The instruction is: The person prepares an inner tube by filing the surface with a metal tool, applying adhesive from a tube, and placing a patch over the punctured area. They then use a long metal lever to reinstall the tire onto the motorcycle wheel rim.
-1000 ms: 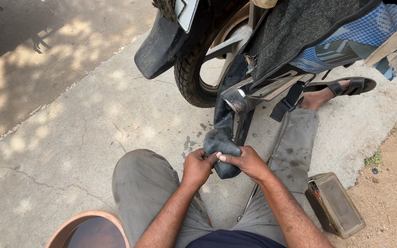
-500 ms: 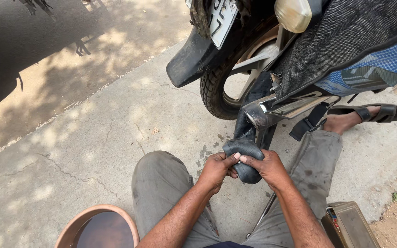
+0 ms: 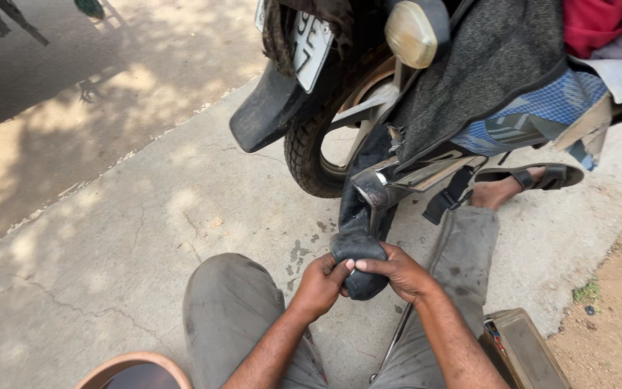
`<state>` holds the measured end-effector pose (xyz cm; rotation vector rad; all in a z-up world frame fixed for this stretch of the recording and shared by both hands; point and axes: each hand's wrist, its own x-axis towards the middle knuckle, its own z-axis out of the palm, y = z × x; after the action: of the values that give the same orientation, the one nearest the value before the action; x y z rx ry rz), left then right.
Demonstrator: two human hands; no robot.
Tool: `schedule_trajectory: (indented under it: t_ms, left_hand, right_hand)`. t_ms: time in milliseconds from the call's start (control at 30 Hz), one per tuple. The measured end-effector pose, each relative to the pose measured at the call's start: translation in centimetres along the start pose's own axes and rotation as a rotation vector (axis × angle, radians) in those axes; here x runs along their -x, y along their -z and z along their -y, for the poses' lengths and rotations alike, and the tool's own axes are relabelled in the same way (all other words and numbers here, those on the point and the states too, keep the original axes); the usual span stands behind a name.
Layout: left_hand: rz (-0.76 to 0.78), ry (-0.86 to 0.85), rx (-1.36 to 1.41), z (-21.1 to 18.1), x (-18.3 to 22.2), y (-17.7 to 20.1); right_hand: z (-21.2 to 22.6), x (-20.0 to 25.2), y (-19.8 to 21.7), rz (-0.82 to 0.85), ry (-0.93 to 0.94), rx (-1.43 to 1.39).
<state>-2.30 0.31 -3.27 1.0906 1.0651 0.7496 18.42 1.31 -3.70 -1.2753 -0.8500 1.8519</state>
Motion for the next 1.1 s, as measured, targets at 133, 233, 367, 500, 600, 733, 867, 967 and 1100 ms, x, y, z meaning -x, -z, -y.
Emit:
schedule_trajectory:
  t_ms: [133, 233, 367, 500, 600, 733, 867, 967, 1100]
  left_hand:
    - [-0.058, -0.052, -0.166, 0.4, -0.5, 0.4]
    - [-0.203, -0.245, -0.738, -0.5, -0.8, 0.5]
    - [-0.177, -0.211, -0.536, -3.6, -1.3, 0.0]
    - [-0.089, 0.018, -0.34, -6.9, -2.7, -0.5]
    - [-0.107, -0.172, -0.272, -6.9, -3.1, -0.8]
    - [-0.265, -0.47, -0.585, -4.8, -3.3, -1.3]
    - [-0.171, -0.135, -0.226, -2.7, -4.2, -1.1]
    - [-0.056, 0.124, 0.052, -0.5, -5.1, -0.2]
    - [-0.077, 0.232, 0.235, 0.2, -5.6, 0.1]
  right_hand:
    - [-0.3, -0.4, -1.0, -0.039, 0.05, -0.087]
    - [0.3, -0.8, -1.5, -0.114, 0.028, -0.052]
    - [2.3, -0.3, -1.3, -0.085, 0.079, -0.033]
    - [4.6, -0.4, -0.3, -0.04, 0.114, -0.036]
    - [5.0, -0.8, 0.1, -0.047, 0.12, -0.025]
    - [4.0, -1.2, 0.5, -0.019, 0.159, -0.012]
    - [4.0, -1.8, 0.7, -0.068, 0.123, -0.011]
    - [3.6, -2.1, 0.6, -0.073, 0.098, 0.047]
    - [3.0, -2.5, -0.2, -0.125, 0.048, 0.138]
